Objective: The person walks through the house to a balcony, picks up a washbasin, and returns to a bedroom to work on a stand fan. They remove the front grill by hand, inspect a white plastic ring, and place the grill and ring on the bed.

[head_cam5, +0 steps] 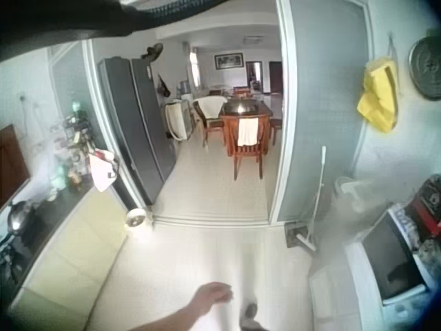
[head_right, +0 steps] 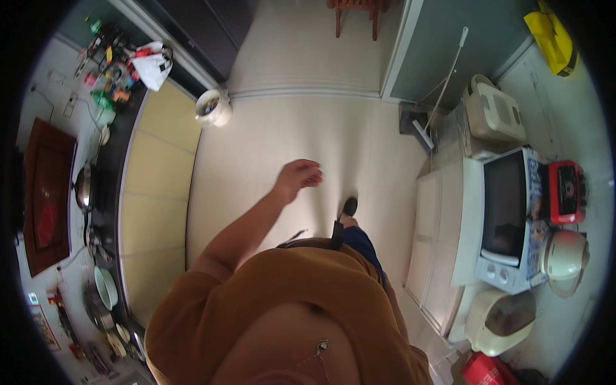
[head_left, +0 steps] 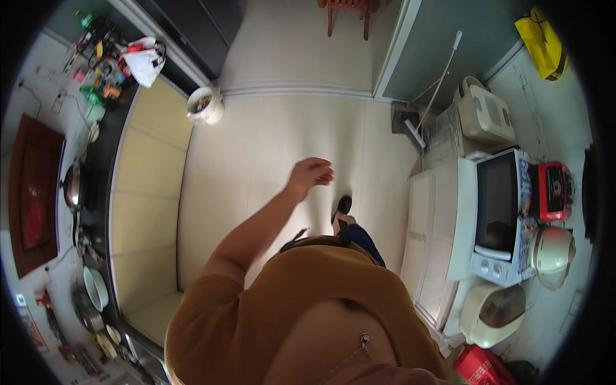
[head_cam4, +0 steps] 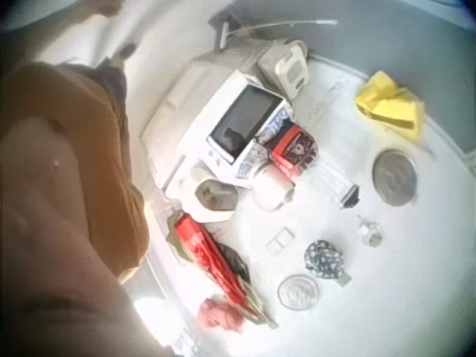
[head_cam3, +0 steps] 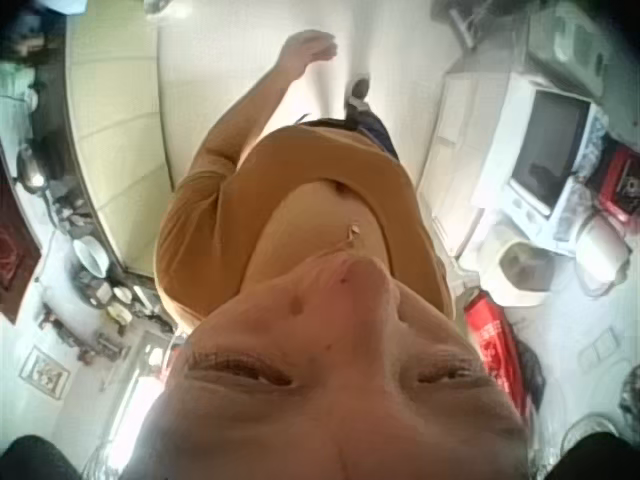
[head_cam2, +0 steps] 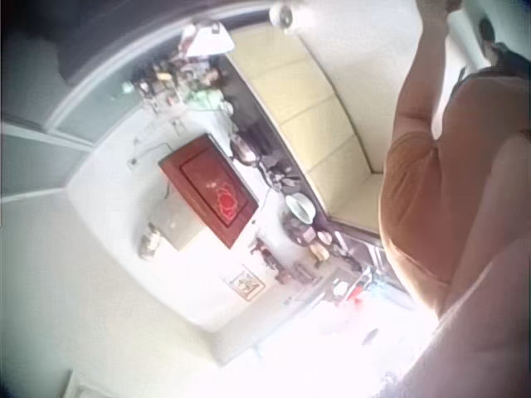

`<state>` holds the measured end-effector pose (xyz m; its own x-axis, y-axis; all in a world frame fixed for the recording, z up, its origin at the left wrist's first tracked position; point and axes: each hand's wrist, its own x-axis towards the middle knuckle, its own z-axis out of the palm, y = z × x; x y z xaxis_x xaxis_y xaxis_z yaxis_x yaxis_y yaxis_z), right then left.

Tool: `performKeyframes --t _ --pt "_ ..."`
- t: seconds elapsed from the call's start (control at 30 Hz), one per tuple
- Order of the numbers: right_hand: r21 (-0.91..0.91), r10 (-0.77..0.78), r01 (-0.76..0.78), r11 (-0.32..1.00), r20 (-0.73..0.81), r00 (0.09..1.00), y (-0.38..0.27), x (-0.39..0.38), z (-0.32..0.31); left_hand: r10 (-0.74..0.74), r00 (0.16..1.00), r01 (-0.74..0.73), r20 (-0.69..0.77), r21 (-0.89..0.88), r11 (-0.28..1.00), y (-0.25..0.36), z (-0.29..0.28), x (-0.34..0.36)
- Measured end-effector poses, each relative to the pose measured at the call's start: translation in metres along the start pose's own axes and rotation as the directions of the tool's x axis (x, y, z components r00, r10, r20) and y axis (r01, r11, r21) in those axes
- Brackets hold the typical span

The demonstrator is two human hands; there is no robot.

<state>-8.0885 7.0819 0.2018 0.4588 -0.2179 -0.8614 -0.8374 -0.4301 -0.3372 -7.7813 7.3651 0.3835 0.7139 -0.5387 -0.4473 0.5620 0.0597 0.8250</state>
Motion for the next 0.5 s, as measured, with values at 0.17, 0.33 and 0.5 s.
performKeyframes --t 0.17,0.33,0.5 --pt "-0.067 0.140 -0.130 0.989 0.182 0.973 -0.048 0.111 -0.047 -0.001 0.997 -0.003 0.073 0.052 0.999 0.044 -0.007 0.130" --pt "-0.091 0.153 -0.125 0.988 0.444 0.883 -0.172 0.217 -0.145 0.026 0.849 0.014 -0.528 0.072 0.997 0.055 -0.205 0.205" --pt "0.083 0.002 -0.058 0.995 0.555 0.832 -0.331 0.305 -0.250 0.024 0.352 -0.102 -0.936 -0.013 0.995 0.069 -0.350 0.161"
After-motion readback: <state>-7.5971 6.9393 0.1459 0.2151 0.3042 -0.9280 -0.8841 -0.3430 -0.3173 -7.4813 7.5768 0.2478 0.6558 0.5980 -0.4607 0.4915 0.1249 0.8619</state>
